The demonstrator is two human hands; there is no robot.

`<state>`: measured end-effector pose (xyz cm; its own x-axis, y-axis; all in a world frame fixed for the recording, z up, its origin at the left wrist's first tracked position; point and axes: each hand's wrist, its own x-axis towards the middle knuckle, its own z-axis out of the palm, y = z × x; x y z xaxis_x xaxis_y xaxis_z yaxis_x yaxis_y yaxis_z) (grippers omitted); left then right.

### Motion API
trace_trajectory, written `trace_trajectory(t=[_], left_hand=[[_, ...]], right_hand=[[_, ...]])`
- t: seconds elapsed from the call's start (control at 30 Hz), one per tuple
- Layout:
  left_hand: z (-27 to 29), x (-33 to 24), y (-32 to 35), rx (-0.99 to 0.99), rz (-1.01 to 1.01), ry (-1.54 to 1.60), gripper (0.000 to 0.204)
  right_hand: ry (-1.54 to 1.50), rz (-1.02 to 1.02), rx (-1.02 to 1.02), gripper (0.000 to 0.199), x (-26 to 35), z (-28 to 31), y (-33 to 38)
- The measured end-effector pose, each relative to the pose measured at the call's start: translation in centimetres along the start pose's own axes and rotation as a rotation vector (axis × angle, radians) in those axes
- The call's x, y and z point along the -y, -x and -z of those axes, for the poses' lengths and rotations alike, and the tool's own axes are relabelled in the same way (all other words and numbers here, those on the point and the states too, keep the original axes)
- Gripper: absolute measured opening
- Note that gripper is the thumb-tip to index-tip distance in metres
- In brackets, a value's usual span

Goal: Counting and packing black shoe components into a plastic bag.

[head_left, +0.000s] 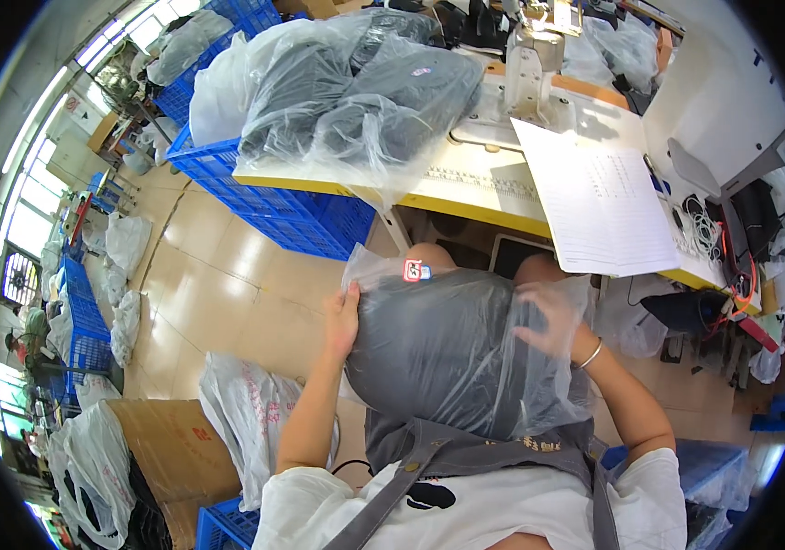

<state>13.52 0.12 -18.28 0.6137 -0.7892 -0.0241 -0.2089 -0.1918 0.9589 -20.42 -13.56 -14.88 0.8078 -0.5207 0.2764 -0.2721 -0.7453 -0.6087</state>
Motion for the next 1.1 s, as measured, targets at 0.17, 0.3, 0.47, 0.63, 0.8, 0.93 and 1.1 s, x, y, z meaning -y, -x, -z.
trace_trajectory(t=[0.17, 0.3, 0.47, 0.63, 0.8, 0.93, 1.1], left_hand=[[-0.6, -3.5, 1.4, -0.077, -0.073, 0.234, 0.039], [-0.9, -4.1, 2.0, -0.122, -0.105, 0.251, 0.038], [-1.0, -5.8, 3.5, -0.052, -0.147, 0.099, 0.035], [-0.1, -5.9, 6.4, -0.171, -0.167, -0.115, 0.034], [0.1, -7.0, 7.4, -0.023, -0.385, 0.403, 0.041], [-0.3, -7.1, 6.7, 0.048, -0.341, 0.375, 0.045], [-0.4, -6.3, 7.1, -0.170, -0.118, 0.347, 0.039]], right_hand=[[0.191, -0.023, -0.076, 0.064, 3.1, 3.7, -1.5], [0.248, -0.175, -0.069, 0.077, 2.8, 4.0, -2.1], [0.311, -0.081, -0.012, 0.086, -0.5, 3.7, -1.1], [0.050, -0.320, 0.258, 0.077, 2.1, 7.2, 1.1], [-0.127, -0.094, 0.094, 0.071, 1.7, 8.0, 2.7], [0.049, 0.044, -0.016, 0.074, 0.2, 7.1, 2.4], [-0.016, -0.165, -0.045, 0.076, 2.6, 5.5, 3.6]])
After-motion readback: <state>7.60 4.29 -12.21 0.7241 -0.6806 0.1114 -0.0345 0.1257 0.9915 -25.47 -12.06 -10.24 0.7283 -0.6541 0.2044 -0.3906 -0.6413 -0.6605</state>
